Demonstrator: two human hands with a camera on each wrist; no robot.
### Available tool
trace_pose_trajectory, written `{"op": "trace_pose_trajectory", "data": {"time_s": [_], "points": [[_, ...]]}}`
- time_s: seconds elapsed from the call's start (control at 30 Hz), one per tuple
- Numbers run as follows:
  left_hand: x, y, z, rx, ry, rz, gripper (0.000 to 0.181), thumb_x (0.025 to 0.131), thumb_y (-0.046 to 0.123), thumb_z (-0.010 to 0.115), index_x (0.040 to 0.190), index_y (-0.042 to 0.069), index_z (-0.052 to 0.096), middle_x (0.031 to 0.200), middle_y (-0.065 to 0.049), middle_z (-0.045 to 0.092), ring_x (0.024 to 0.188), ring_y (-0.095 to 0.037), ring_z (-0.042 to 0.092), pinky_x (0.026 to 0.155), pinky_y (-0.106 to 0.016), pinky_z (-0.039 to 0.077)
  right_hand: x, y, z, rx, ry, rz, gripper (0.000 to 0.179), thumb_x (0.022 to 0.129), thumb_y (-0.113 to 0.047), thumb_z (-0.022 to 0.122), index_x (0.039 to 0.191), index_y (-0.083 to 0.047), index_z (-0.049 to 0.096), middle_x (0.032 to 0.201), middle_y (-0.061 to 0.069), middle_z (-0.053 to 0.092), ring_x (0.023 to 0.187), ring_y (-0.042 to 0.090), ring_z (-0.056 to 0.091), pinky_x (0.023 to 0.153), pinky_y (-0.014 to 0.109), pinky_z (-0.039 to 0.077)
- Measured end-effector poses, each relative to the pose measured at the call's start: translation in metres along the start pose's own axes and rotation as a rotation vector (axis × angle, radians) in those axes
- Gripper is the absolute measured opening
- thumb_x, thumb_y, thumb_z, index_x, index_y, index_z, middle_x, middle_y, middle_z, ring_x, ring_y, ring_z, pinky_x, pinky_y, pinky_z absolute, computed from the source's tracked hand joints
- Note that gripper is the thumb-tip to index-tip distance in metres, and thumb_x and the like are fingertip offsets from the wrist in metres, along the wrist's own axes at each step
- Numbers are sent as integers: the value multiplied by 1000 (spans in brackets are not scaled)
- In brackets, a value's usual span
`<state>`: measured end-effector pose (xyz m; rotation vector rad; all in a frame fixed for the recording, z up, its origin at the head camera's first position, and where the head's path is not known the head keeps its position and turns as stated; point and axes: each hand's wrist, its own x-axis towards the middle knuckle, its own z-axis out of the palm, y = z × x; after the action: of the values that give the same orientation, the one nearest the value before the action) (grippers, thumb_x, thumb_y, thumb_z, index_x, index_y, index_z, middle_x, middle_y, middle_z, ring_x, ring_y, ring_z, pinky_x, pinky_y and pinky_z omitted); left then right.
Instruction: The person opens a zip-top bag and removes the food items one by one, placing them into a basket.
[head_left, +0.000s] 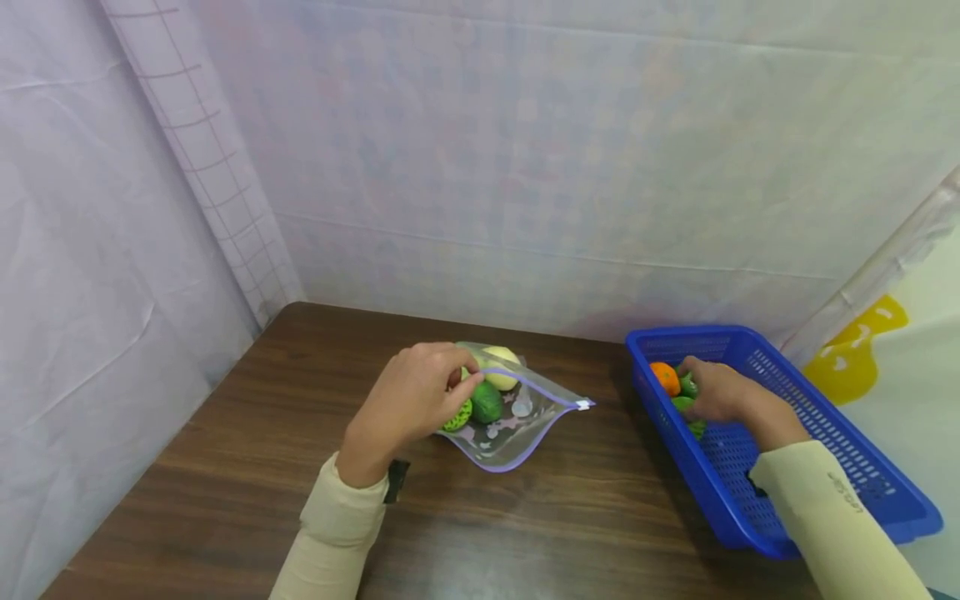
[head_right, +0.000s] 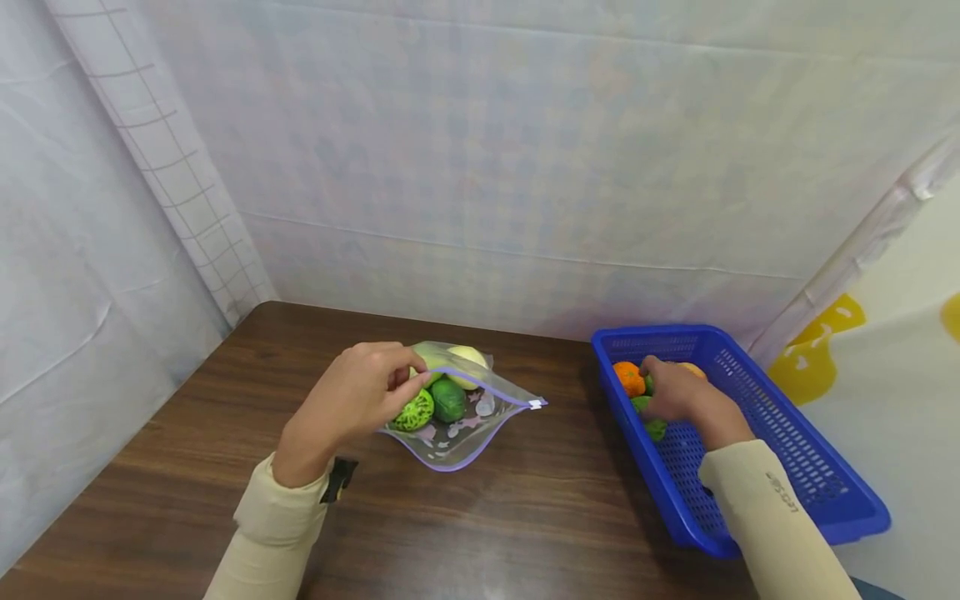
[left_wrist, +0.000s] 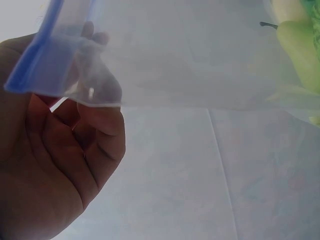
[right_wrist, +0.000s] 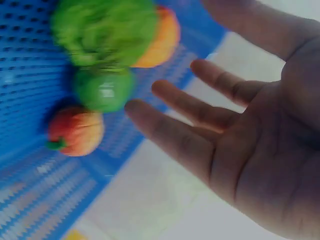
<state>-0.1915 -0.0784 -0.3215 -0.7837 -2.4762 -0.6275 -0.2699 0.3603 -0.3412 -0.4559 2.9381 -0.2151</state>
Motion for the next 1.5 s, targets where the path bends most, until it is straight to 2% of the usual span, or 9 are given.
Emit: {"op": "trace_pose_trajectory", "data": {"time_s": [0.3,0.47,0.6,0.77,0.93,1.0,1.13,1.27,1.5], "points": [[-1,-1,-1,1,-1,-14,9,90,22,75,89,12,76,65,7,51,56,-5,42,49,-21,34,-16,-73,-36,-42,217,-23,64,81,-11,78,136,5,49,133,34,53,115,52,55,90,63,47],[-1,-3,-2,4,-5,-21,9,90,22,75,90,13,76,65,7,51,56,-6,42,49,-21,34,-27,-113,-50,46,361,-98,55,91,-20,73,137,0,52,134,27,56,121,48,54,98,64,44],[-1,-3,1,2,-4,-20,9,90,22,75,90,13,75,66,7,52,56,-6,43,49,-21,36,-38,-138,-55,150,491,-151,51,94,-24,71,137,-2,53,133,22,59,117,43,60,96,62,47],[-1,-1,3,0,-6,-18,9,91,23,75,90,13,75,67,8,53,57,-6,44,49,-21,37,-57,-171,-49,247,705,-276,44,90,-15,76,130,-6,59,124,13,66,103,32,69,84,50,57],[0,0,3,15,9,-6,9,90,22,75,90,13,76,67,8,54,57,-6,44,50,-21,37,-66,-196,-32,371,858,-423,38,83,-2,79,118,-4,66,112,7,71,97,17,69,82,23,56],[0,0,3,19,11,-4,8,90,22,75,90,14,76,67,8,53,57,-6,44,50,-21,37,-66,-204,-22,439,872,-467,37,82,2,79,116,-4,67,107,6,72,92,13,69,77,15,53],[-2,1,1,17,1,-12,8,91,23,74,90,15,76,67,8,53,58,-5,44,50,-21,37,-61,-219,-6,481,850,-509,35,82,0,79,115,-7,68,101,4,72,85,13,70,72,21,57],[-3,0,-4,12,9,-11,7,91,22,75,90,15,75,68,8,54,57,-5,45,49,-21,37,-50,-234,5,411,769,-555,29,85,-4,75,113,-6,67,98,4,71,83,14,70,70,27,59],[-3,0,-3,0,20,13,7,89,19,76,88,12,74,68,6,56,57,-5,45,49,-20,38,-23,-262,32,225,532,-584,15,86,-7,73,100,-11,71,93,-2,72,77,6,66,68,19,54]]}}
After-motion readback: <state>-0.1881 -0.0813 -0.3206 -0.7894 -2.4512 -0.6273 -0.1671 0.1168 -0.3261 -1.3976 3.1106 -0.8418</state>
